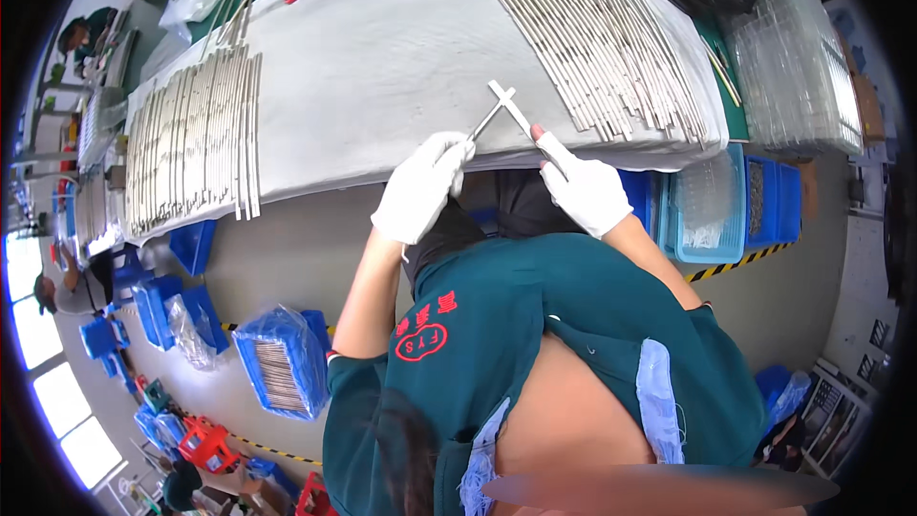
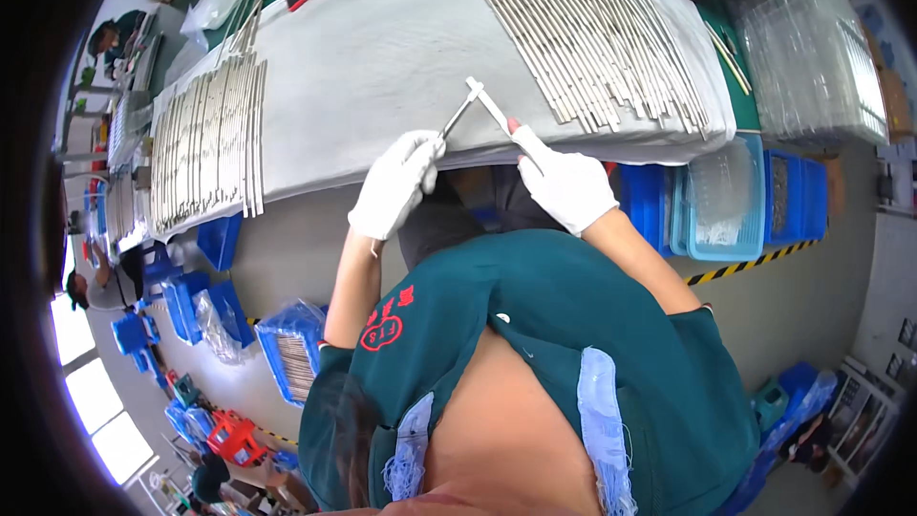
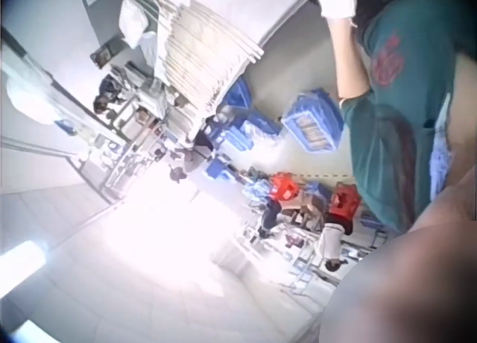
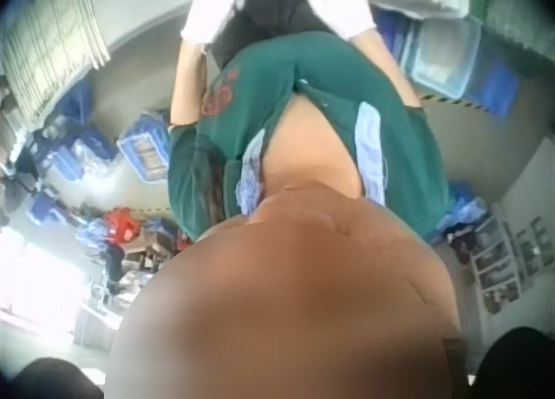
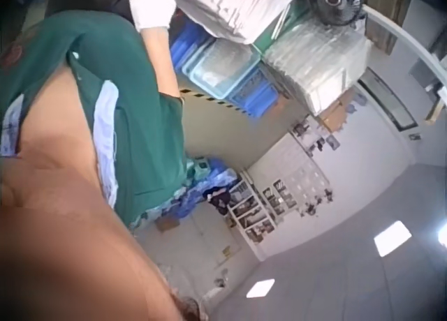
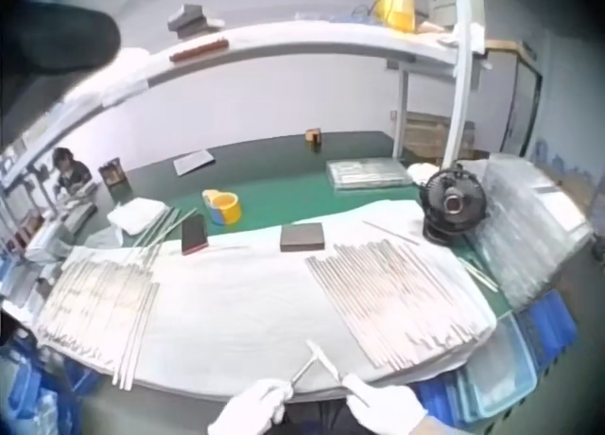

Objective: Manually filing or sanding the ends of thin metal rods on a workbench in an industrial setting.

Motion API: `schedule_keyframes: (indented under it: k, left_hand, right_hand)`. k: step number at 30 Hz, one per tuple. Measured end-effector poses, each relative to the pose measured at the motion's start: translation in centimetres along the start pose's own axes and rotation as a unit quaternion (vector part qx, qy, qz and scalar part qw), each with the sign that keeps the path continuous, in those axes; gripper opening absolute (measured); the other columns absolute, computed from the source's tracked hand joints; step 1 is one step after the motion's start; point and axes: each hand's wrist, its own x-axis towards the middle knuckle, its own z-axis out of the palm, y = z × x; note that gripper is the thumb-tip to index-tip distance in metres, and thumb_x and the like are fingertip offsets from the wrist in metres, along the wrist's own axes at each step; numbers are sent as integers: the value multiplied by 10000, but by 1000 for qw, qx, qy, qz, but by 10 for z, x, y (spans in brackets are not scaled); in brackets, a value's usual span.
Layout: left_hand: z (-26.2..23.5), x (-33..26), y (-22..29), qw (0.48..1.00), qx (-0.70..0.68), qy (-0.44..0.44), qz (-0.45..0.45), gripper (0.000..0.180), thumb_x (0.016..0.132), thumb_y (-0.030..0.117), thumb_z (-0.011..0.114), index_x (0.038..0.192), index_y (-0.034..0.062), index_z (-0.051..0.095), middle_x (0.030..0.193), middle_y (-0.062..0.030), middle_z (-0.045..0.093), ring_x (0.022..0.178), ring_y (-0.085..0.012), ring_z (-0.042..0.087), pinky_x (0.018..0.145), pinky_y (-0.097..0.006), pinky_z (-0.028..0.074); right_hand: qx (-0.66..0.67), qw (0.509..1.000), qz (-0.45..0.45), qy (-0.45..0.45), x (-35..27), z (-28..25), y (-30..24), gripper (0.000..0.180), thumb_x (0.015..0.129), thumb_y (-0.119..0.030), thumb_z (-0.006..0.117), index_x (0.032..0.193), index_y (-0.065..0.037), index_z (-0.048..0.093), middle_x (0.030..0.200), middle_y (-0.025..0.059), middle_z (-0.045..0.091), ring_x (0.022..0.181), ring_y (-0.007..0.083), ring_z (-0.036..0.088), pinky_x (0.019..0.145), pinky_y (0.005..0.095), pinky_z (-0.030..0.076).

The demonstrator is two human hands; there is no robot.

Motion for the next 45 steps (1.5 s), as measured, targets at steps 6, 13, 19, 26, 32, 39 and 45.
schedule_keyframes:
  k: [6,13,19,26,32,39,45]
  left_hand:
    - [5,-10,-29,993,-65,-15,-93,248,929,259,489,946,43,610,578,15,489,449,-40,333,430,-203,259]
    - [6,-7,-35,1000,17,-8,-23,292,918,246,500,1048,4,597,613,-38,557,510,-98,463,512,-244,380]
    - [10,-8,-35,984,169,26,-46,273,903,245,518,1105,83,603,746,-105,630,663,-212,611,626,-299,467]
    - [15,-7,-53,937,286,120,160,259,899,264,522,1092,118,615,905,-126,654,780,-297,629,690,-350,498]
    - [12,-7,-51,935,306,104,146,248,901,264,519,1088,134,618,869,-131,651,753,-295,626,661,-356,497]
    - [13,-11,-42,932,326,106,118,283,899,263,550,1131,112,610,952,-134,653,848,-287,634,725,-302,494]
    - [14,-7,-55,924,313,116,187,253,905,277,513,1100,144,606,830,-123,648,715,-294,620,643,-369,493]
  right_hand:
    - [-2,985,-125,117,-4,4,14,469,866,-233,524,1329,-256,455,495,107,513,417,284,523,442,395,449]
    - [-57,970,-216,95,-9,5,15,461,822,-138,574,1277,-193,526,536,75,534,423,220,521,421,333,433]
    - [-104,972,-200,62,-14,-2,13,481,855,-208,511,1330,-239,444,501,23,523,387,214,496,385,361,395]
    - [-119,972,-200,36,-7,-5,12,492,865,-203,493,1345,-276,413,488,20,505,386,220,492,380,350,384]
    - [-133,968,-203,55,-15,-9,16,490,852,-198,506,1328,-285,431,490,18,507,392,216,497,382,351,390]
    - [-150,970,-177,76,3,1,-5,451,851,-186,520,1288,-293,494,438,20,443,373,205,474,400,321,395]
    - [-137,968,-193,84,-1,-7,4,419,870,-202,480,1271,-324,478,472,26,503,366,224,493,369,361,406]
